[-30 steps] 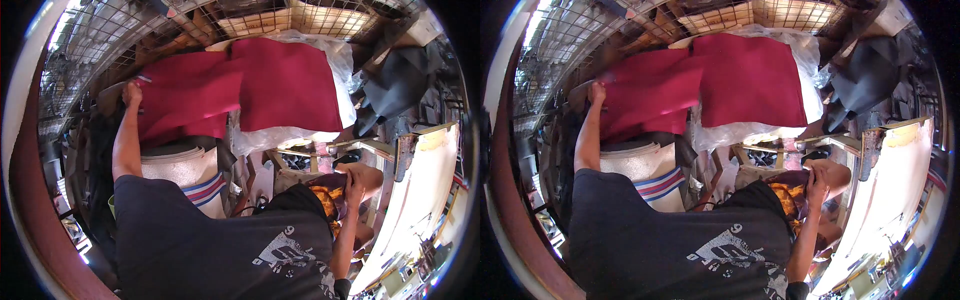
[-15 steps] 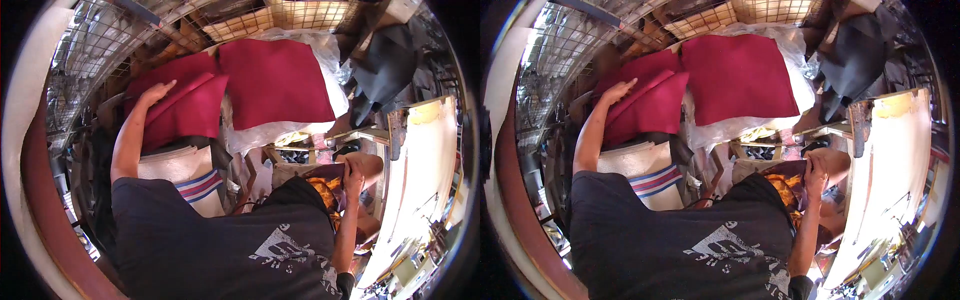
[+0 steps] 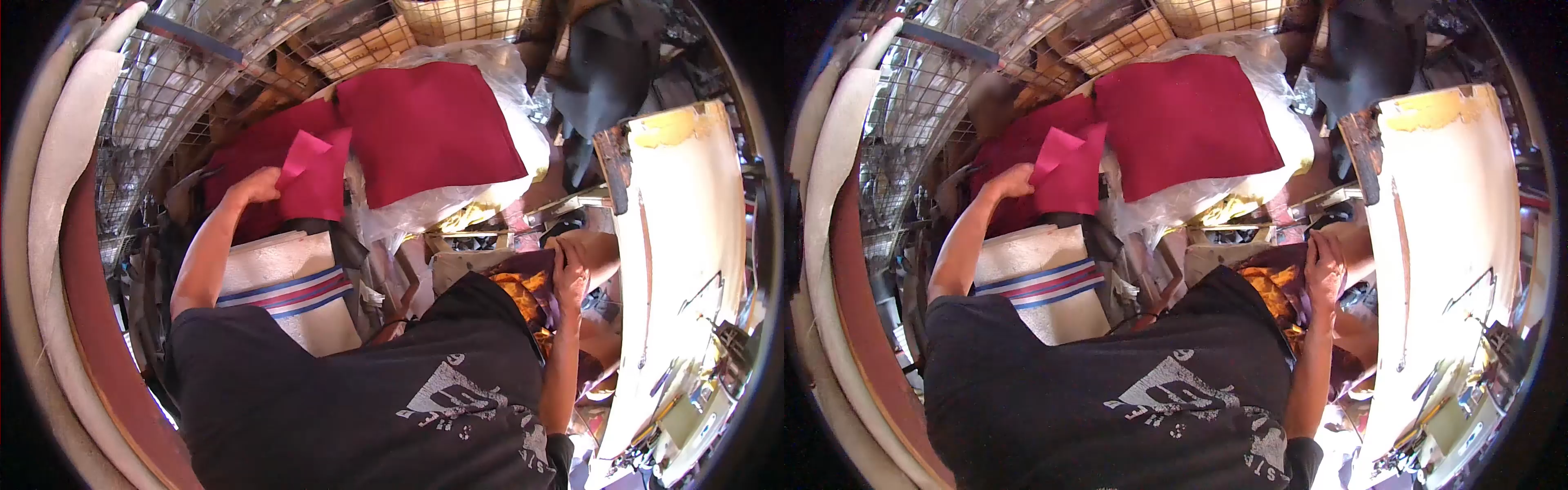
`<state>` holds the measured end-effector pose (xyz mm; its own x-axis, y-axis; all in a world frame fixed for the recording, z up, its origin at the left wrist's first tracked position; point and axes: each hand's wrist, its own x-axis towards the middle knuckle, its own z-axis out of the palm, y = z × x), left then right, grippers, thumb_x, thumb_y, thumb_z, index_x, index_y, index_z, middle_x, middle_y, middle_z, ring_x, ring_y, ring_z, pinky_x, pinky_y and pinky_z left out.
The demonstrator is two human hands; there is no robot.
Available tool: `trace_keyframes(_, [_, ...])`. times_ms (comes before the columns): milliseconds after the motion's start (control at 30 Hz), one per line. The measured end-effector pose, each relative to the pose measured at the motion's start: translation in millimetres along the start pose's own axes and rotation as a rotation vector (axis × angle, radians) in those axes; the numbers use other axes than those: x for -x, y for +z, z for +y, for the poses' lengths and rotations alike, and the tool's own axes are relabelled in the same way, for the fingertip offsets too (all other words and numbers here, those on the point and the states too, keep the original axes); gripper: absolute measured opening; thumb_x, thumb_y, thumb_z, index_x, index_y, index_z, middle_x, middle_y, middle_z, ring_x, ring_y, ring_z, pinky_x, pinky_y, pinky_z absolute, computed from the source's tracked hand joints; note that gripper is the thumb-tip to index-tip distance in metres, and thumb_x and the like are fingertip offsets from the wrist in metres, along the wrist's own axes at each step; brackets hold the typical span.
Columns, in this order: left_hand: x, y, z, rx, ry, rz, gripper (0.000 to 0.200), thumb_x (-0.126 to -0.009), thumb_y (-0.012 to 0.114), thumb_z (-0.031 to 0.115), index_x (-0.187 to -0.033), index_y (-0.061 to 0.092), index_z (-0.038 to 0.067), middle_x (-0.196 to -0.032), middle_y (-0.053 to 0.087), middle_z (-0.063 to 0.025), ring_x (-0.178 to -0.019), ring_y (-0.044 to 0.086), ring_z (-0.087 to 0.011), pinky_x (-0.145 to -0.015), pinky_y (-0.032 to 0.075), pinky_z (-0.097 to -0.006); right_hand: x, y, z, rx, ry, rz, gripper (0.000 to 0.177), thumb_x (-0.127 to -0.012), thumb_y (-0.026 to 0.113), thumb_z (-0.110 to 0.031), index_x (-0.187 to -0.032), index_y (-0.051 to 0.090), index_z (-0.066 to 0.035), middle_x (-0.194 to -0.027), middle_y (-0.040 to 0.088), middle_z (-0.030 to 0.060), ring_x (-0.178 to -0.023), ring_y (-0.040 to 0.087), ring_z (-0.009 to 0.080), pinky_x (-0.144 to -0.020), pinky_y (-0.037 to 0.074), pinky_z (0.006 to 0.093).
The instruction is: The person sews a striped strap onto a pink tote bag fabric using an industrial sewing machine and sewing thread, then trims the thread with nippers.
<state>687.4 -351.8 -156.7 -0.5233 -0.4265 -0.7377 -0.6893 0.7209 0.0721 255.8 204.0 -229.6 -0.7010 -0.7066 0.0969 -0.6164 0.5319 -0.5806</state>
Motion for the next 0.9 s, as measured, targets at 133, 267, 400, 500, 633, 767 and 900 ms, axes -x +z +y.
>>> trace_keyframes(133, [16.9,14.4,44.7,-0.454,0.033,-0.048,0.057,-0.073,0.077,0.012,-0.126,0.060,0.001,-0.116,0.070,-0.0244,-0.113,0.067,-0.0384,-0.095,0.055,-0.0458,8.3,-0.6,8.1,0.040,-0.016,0.031,0.018,-0.096,0.064,-0.011,-0.110,0.073,-0.007,-0.108,0.071,0.0119,-0.101,0.068,0.0329,-0.091,0.054,0.0414])
trace_keyframes(267, [28.0,23.2,84.0,-0.460,0.040,-0.080,0.056,-0.073,0.077,0.018,-0.122,0.058,-0.001,-0.118,0.067,-0.0248,-0.118,0.064,-0.0373,-0.096,0.053,-0.0470,9.2,-4.4,1.6,0.066,-0.077,0.081,0.018,-0.094,0.066,-0.012,-0.111,0.073,-0.009,-0.109,0.071,0.0109,-0.101,0.068,0.0327,-0.091,0.054,0.0428])
trace_keyframes(400, [-29.9,-2.8,136.8,-0.140,0.317,-0.469,0.051,-0.075,0.077,0.026,-0.115,0.060,-0.001,-0.113,0.067,-0.0241,-0.108,0.065,-0.0370,-0.089,0.052,-0.0466,13.7,-6.0,-2.9,0.040,-0.074,0.059,0.018,-0.093,0.065,-0.008,-0.110,0.072,-0.007,-0.107,0.070,0.0125,-0.100,0.067,0.0333,-0.090,0.054,0.0433])
trace_keyframes(500, [-107.6,23.5,219.2,-0.019,0.467,-0.097,0.035,-0.089,0.069,0.033,-0.102,0.062,0.001,-0.106,0.068,-0.0212,-0.102,0.065,-0.0396,-0.085,0.052,-0.0503,22.0,-20.2,-17.3,-0.001,-0.108,0.102,0.020,-0.091,0.067,-0.004,-0.110,0.072,-0.004,-0.107,0.069,0.0129,-0.098,0.067,0.0334,-0.089,0.054,0.0434])
trace_keyframes(633, [-197.9,58.7,361.4,0.132,0.696,0.412,0.020,-0.090,0.064,0.021,-0.100,0.064,0.003,-0.116,0.065,-0.0186,-0.112,0.060,-0.0431,-0.095,0.050,-0.0517,58.6,-62.8,-34.4,-0.080,-0.054,0.122,0.021,-0.089,0.069,0.002,-0.110,0.072,-0.002,-0.106,0.068,0.0136,-0.096,0.067,0.0331,-0.085,0.055,0.0422])
trace_keyframes(767, [-281.0,72.2,428.8,-0.122,0.936,0.749,0.029,-0.088,0.063,0.015,-0.116,0.066,0.007,-0.132,0.060,-0.0147,-0.128,0.052,-0.0417,-0.110,0.041,-0.0537,108.0,-132.8,-64.9,0.026,0.135,0.132,0.020,-0.087,0.069,0.005,-0.107,0.072,0.001,-0.105,0.069,0.0141,-0.093,0.069,0.0299,-0.080,0.057,0.0399])
trace_keyframes(900, [-293.1,49.1,428.8,-0.609,0.858,0.522,0.035,-0.090,0.061,0.020,-0.123,0.066,0.010,-0.137,0.057,-0.0123,-0.134,0.048,-0.0363,-0.117,0.032,-0.0564,187.2,-183.6,-20.5,0.093,0.459,0.703,0.019,-0.095,0.066,-0.001,-0.113,0.070,0.005,-0.113,0.071,0.0140,-0.092,0.069,0.0267,-0.078,0.056,0.0382])
